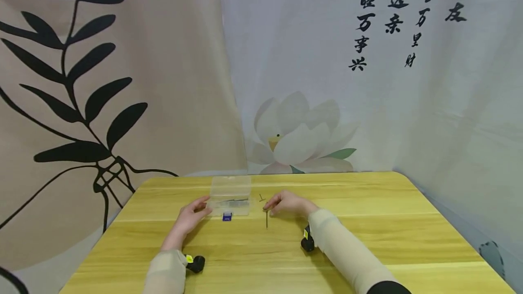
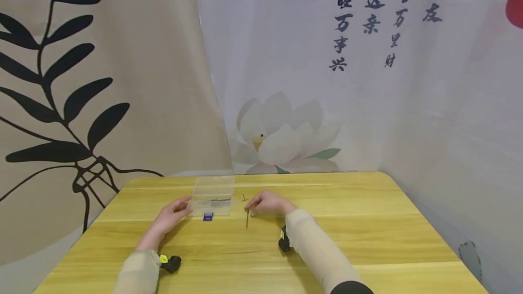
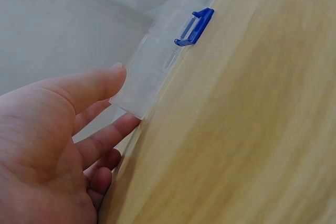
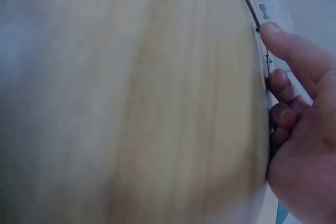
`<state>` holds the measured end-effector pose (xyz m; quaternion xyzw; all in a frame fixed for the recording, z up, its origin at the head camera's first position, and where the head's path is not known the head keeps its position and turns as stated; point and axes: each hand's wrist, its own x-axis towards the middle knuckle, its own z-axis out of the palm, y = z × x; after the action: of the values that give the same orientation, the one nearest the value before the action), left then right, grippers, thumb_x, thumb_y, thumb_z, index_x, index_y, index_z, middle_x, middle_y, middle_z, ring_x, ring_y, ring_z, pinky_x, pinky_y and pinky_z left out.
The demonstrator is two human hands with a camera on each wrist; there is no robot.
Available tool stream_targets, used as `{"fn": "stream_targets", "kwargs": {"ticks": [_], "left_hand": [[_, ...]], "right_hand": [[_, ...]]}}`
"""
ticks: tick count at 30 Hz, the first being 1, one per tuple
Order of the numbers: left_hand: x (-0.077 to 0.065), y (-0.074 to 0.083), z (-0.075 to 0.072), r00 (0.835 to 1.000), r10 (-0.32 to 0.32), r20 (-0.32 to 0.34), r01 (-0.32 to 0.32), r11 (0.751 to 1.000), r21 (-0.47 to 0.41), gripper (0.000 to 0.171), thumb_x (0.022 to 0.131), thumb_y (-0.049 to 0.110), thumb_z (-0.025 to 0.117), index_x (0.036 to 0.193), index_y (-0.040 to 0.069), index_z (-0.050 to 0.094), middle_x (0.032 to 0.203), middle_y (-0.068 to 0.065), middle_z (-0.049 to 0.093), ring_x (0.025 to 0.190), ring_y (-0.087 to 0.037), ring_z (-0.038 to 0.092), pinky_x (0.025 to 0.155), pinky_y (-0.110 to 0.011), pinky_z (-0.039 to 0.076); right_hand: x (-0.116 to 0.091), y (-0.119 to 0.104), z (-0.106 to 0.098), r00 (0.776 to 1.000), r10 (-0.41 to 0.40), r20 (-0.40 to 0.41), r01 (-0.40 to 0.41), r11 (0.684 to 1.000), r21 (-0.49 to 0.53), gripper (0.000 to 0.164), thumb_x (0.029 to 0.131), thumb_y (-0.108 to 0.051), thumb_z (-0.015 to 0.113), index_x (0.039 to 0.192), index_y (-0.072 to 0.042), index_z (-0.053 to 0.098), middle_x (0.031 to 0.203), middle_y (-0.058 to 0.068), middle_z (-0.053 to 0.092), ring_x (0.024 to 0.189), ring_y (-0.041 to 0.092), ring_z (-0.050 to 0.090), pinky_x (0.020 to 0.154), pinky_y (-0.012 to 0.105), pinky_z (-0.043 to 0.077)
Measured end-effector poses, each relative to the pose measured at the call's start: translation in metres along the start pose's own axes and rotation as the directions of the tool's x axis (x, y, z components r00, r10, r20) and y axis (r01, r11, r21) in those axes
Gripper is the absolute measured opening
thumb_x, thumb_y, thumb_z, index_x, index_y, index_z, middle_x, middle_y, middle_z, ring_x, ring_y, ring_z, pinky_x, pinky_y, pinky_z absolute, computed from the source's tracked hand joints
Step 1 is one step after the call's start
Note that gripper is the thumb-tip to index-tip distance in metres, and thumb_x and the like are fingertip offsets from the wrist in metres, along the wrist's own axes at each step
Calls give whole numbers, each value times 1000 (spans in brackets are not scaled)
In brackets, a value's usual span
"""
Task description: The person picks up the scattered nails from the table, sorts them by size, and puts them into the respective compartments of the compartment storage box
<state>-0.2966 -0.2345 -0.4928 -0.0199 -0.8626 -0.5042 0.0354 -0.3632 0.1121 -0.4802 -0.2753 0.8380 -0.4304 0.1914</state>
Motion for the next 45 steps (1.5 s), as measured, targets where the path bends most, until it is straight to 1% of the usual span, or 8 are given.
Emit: {"fn": "stream_targets", "kwargs": {"ticks": [4, 7, 12, 15, 22, 28, 35, 45], "left_hand": [[-1, -1, -1, 1000, -11, 6, 11, 1000, 1, 50, 95, 18, 64, 141, 4, 49, 132, -26, 53, 122, -39, 47, 98, -51, 41], [-1, -2, -2, 1000, -11, 7, 11, 1000, 6, 50, 95, 18, 63, 142, 4, 49, 132, -26, 52, 122, -39, 47, 98, -51, 41], [-2, 0, -2, 1000, -5, 10, 5, 1000, 8, 50, 96, 18, 63, 142, 3, 48, 132, -26, 52, 122, -39, 47, 98, -52, 40], [-2, 1, -1, 1000, -4, 15, 4, 1000, 4, 50, 96, 18, 63, 142, 3, 48, 132, -26, 52, 122, -40, 46, 99, -52, 39], [-1, 0, -2, 1000, -10, 23, 11, 1000, -6, 51, 96, 18, 63, 142, 3, 47, 134, -26, 51, 123, -39, 45, 99, -52, 39], [-1, -1, -2, 1000, -10, 24, 10, 1000, -1, 51, 96, 17, 62, 142, 3, 48, 133, -27, 51, 123, -39, 45, 98, -53, 39], [-1, -1, -2, 1000, -6, 18, 6, 1000, 3, 51, 96, 18, 63, 142, 4, 48, 133, -27, 51, 122, -39, 46, 99, -53, 38], [0, -1, -2, 1000, -4, 15, 4, 1000, 9, 51, 95, 18, 63, 142, 3, 49, 133, -27, 51, 123, -40, 46, 101, -54, 37]], "right_hand": [[2, 1, 2, 999, -33, 3, 34, 998, -55, 25, 83, -6, 74, 107, -11, 75, 104, -3, 66, 85, 12, 54, 77, 29, 46], [4, 3, 4, 999, -53, 6, 53, 996, -66, 24, 83, -7, 74, 106, -11, 76, 102, -3, 64, 91, 14, 56, 81, 31, 47], [6, 6, 5, 998, -61, 17, 61, 998, -22, 19, 84, -3, 73, 102, -8, 77, 99, -1, 62, 110, 19, 56, 97, 37, 44], [6, 6, 5, 998, -61, 23, 61, 998, -11, 17, 84, -3, 73, 100, -8, 77, 97, 0, 61, 114, 21, 55, 100, 39, 42], [3, 5, 4, 997, -70, 35, 71, 997, -39, 18, 85, -5, 73, 102, -9, 77, 94, 0, 59, 109, 18, 54, 97, 37, 43], [2, 4, 4, 996, -74, 44, 76, 996, -36, 15, 86, -4, 72, 100, -7, 77, 93, 0, 58, 108, 16, 54, 99, 36, 43], [3, 4, 4, 993, -107, 50, 109, 993, -42, 13, 85, -3, 72, 97, -3, 77, 89, 1, 58, 95, 13, 54, 92, 31, 45], [1, 2, 2, 992, -116, 57, 120, 990, -68, 12, 87, -4, 71, 97, -3, 77, 89, 1, 56, 94, 12, 52, 89, 30, 44]]}}
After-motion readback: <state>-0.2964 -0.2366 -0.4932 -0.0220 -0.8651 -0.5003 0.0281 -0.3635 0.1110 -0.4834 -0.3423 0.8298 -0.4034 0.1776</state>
